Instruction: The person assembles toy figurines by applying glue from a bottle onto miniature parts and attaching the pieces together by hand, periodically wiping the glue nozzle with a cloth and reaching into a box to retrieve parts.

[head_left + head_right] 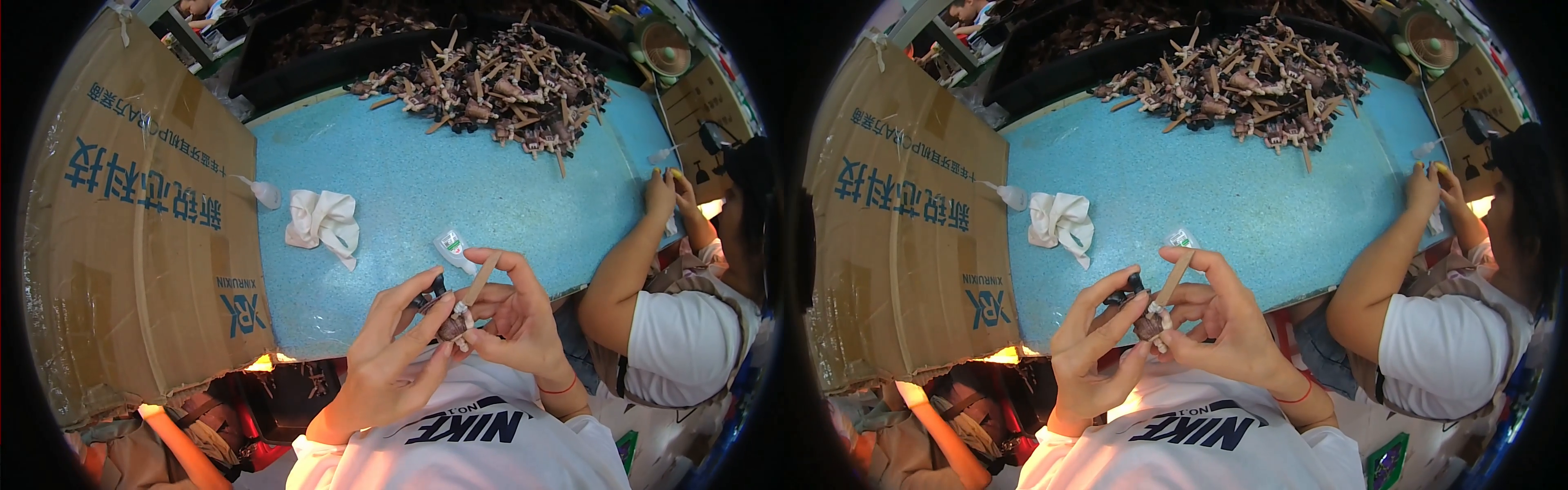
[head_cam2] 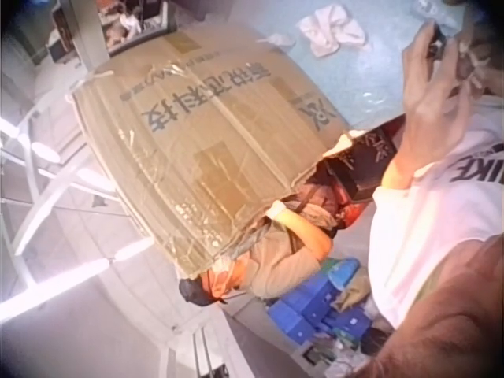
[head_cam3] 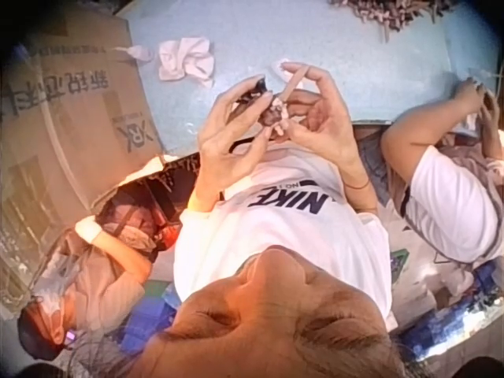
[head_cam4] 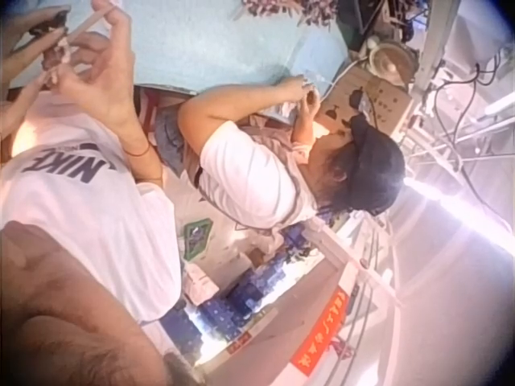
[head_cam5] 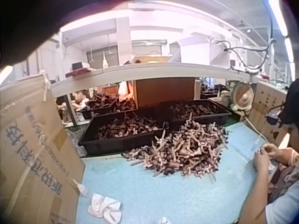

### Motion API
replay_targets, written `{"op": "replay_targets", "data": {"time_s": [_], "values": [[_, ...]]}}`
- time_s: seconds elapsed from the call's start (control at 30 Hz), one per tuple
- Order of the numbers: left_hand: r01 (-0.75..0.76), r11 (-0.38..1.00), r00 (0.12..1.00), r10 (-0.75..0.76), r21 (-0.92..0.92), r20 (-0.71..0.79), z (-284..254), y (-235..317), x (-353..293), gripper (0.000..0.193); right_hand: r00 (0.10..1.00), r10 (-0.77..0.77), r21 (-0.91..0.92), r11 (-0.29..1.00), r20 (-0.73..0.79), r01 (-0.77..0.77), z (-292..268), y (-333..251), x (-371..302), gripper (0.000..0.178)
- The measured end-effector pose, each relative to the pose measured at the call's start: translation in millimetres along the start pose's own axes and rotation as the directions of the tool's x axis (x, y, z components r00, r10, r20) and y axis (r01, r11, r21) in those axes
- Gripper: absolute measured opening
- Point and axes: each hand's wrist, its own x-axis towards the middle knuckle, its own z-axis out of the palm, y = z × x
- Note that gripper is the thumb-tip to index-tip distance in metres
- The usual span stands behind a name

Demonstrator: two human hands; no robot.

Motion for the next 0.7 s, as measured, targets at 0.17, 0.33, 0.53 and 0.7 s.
{"op": "replay_targets", "data": {"time_s": [0.17, 0.33, 0.53, 0.7], "values": [[-0.037, 0.998, 0.999, 0.038, 0.043, -0.035, 2.9, -0.8, 2.3, 0.048, 0.999, 0.037, 0.005, 0.999, -0.005, -0.037, -0.8, -2.1, 1.0, 0.066], [-0.020, 0.996, 0.999, 0.025, 0.092, -0.045, 4.6, -0.2, 3.3, 0.048, 1.000, 0.007, -0.011, 1.000, -0.001, -0.007, -3.2, 1.1, 2.6, 0.065], [-0.006, 1.000, 0.999, 0.007, 0.021, -0.043, 6.9, -2.4, 2.9, 0.047, 0.999, 0.035, 0.013, 0.999, -0.016, -0.034, -3.7, 0.4, 1.2, 0.064], [-0.019, 1.000, 0.999, 0.018, 0.002, 0.035, 3.6, -6.6, 3.1, 0.045, 0.998, 0.063, 0.024, 0.998, -0.020, -0.062, -3.8, -1.7, 0.3, 0.064]]}}
